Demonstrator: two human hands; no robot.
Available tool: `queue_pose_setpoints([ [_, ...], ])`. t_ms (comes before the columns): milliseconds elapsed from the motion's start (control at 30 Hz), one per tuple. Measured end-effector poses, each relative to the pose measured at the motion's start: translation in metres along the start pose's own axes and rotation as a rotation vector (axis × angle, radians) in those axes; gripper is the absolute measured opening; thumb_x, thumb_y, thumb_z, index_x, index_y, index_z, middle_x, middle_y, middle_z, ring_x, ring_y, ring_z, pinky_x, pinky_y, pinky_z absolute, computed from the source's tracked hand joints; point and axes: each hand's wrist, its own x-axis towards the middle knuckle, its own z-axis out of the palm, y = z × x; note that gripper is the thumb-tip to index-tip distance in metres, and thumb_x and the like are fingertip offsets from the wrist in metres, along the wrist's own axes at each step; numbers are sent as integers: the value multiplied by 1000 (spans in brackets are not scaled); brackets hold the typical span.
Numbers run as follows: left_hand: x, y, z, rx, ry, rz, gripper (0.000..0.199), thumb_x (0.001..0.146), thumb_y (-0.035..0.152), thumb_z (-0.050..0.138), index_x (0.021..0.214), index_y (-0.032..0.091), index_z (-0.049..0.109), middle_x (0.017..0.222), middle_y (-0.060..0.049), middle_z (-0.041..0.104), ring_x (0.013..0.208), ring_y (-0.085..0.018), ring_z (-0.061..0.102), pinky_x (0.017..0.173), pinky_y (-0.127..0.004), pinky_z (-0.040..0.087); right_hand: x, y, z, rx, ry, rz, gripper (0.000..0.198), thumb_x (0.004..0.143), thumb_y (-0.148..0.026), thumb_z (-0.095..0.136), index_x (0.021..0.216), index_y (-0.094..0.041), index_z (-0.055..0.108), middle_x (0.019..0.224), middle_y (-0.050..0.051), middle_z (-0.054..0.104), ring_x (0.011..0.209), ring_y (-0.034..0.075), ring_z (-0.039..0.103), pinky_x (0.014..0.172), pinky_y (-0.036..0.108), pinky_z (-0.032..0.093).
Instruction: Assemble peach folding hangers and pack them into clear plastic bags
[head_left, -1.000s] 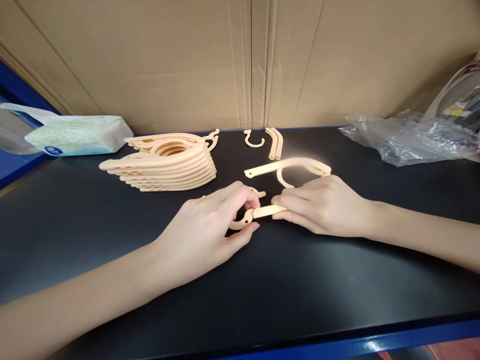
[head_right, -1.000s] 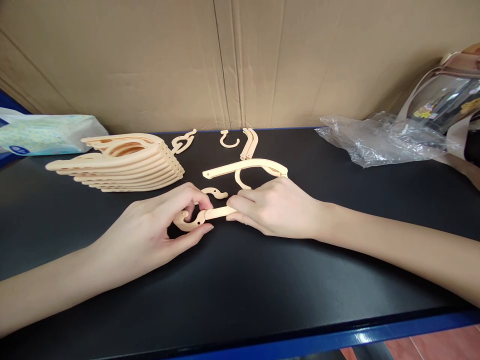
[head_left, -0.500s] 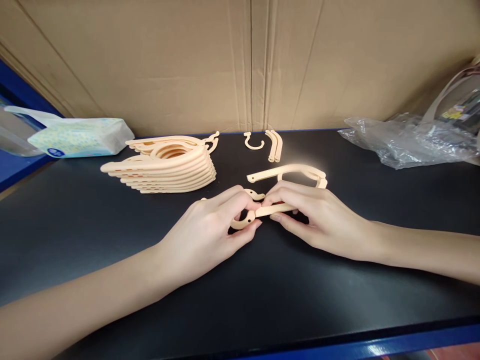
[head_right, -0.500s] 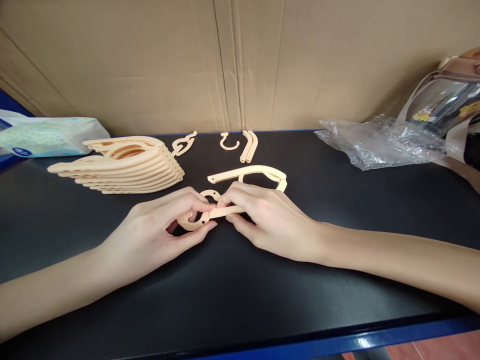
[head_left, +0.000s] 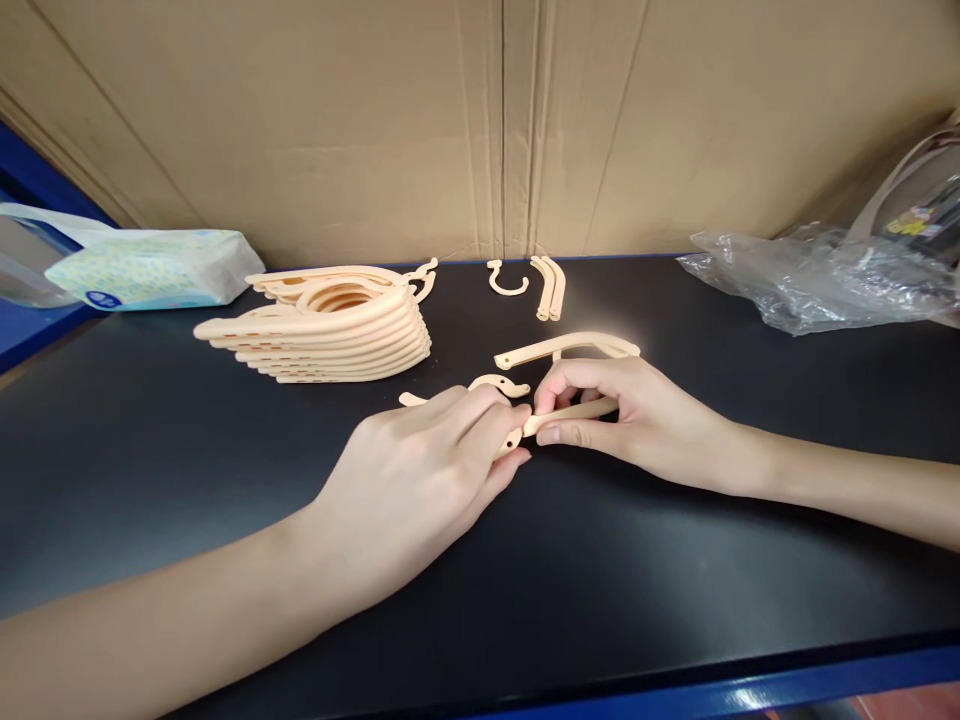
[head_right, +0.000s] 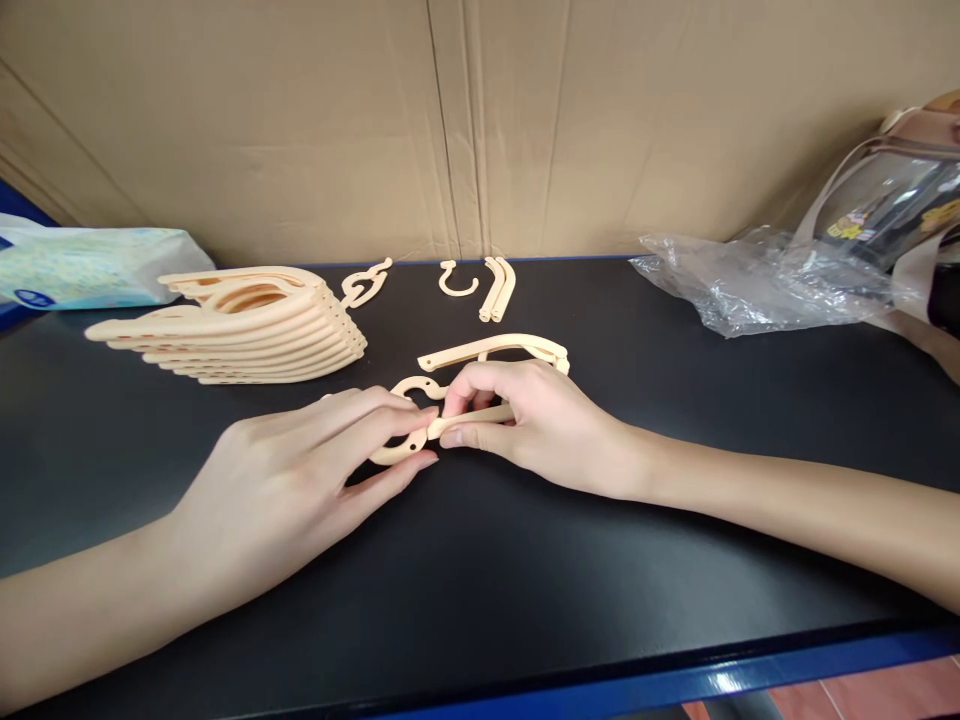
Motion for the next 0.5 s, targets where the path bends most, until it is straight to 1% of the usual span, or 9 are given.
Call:
queue_pose_setpoints([
  [67, 1, 1, -2, 62, -8, 53, 20, 100, 16, 49, 99, 10, 68, 89, -7, 71, 74, -22, 70, 50, -31, 48, 0, 0, 0, 4, 9, -5, 16, 90, -35, 66, 87, -19, 64, 88, 0, 67, 83, 14, 66, 72, 26, 54],
  [133, 3, 2, -2, 127, -23, 123, 23, 102, 15, 46, 101, 7, 67, 85, -8, 70, 74, -24, 70, 53, -33, 51, 1, 0, 0, 30, 17, -18, 15, 90, -33, 67, 85, -19, 64, 87, -1, 68, 84, 13, 66, 74, 25, 55],
  [267, 6, 3, -1, 214, -42, 222, 24, 102, 15, 46, 105, 1, 66, 79, -9, 68, 71, -25, 68, 60, -36, 55, 2, 1, -1, 66, 20, -12, 15, 87, -32, 70, 82, -19, 64, 86, -1, 68, 83, 13, 67, 77, 27, 55],
  [367, 6, 4, 0, 195, -33, 222, 25, 102, 14, 45, 106, 0, 65, 81, -9, 68, 72, -25, 68, 61, -36, 55, 3, 2, -1, 69, 21, 8, 17, 86, -34, 70, 80, -19, 65, 83, -1, 68, 79, 14, 67, 74, 28, 55],
  [500, 5, 3, 1, 129, -37, 179, 25, 103, 14, 43, 104, 2, 65, 82, -8, 68, 72, -23, 67, 61, -35, 54, 3, 2, -2, 90, 18, 27, 18, 84, -36, 72, 82, -19, 67, 85, 0, 69, 80, 16, 67, 76, 31, 55],
])
